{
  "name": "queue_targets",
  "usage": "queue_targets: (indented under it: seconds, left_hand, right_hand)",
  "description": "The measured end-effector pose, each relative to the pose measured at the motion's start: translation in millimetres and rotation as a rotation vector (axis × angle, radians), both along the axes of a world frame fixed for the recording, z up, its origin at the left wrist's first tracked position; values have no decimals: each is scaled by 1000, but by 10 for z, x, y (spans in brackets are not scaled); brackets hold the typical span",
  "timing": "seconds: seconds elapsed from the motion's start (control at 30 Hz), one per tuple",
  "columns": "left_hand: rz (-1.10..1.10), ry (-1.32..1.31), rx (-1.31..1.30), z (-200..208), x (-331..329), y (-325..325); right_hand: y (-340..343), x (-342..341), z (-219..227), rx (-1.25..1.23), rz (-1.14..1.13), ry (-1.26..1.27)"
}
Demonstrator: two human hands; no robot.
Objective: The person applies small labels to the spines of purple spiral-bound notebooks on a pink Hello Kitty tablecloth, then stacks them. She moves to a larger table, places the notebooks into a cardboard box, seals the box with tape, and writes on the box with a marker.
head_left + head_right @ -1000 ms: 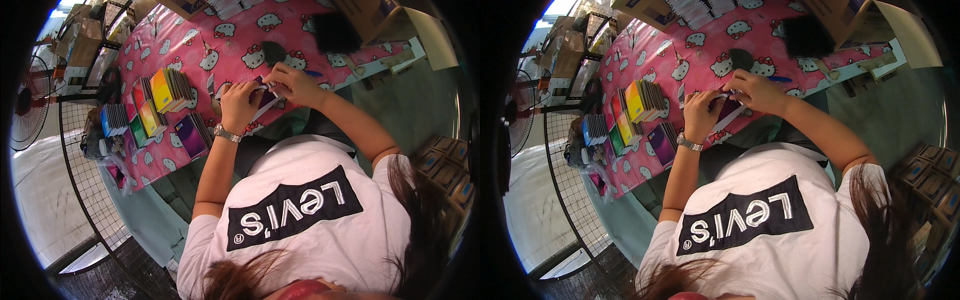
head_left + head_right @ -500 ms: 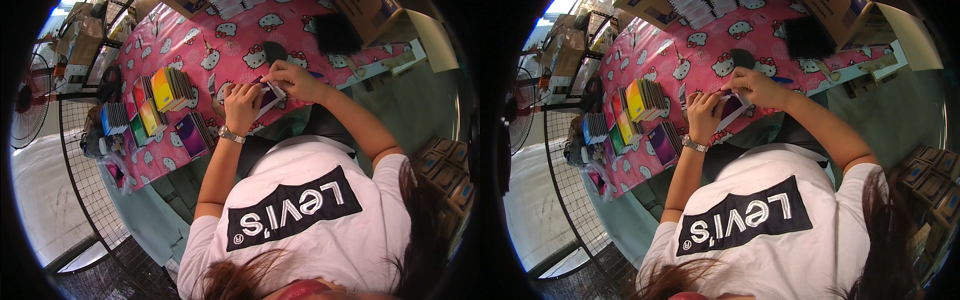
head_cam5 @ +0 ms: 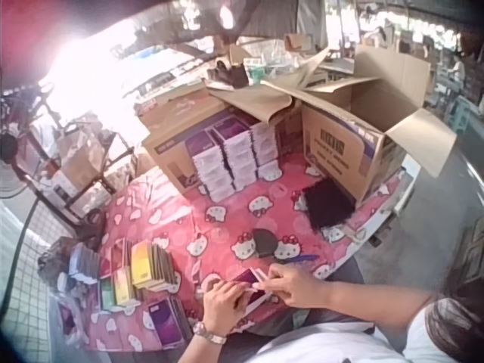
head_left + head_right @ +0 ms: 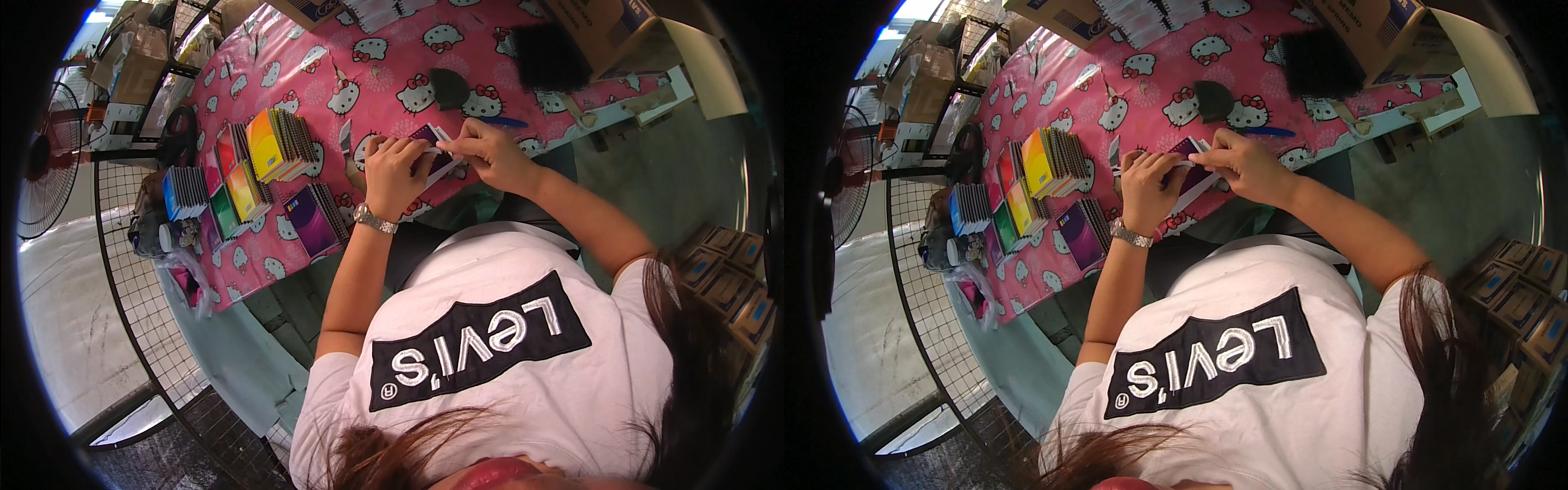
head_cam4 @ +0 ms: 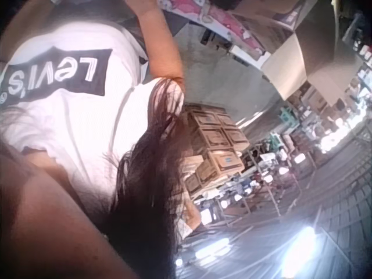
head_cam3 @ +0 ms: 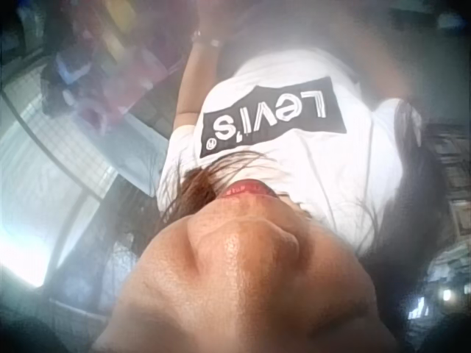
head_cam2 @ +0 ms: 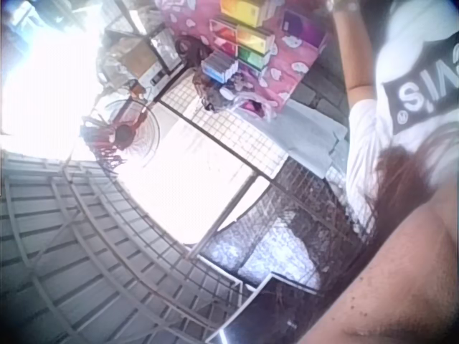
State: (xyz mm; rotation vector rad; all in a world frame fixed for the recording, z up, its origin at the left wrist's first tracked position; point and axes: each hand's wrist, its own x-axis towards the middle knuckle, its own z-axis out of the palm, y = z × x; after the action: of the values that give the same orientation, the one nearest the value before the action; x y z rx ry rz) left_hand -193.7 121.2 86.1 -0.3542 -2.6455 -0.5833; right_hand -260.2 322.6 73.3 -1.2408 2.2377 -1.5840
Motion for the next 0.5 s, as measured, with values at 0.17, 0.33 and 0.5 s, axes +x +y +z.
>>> queue_targets:
  seconds: [0.17, 0.33, 0.5]
  left_hand:
    - [36, -46, -100, 28, -46, 76]
    - [31, -21, -114, 49, -33, 150]
    - [12, -100, -128, 70, 2, 143]
  right_hand:
    - [-70, -106, 180, 126, 29, -720]
    - [-87, -252, 164, 12, 45, 151]
    - [-101, -205, 346, 293, 36, -228]
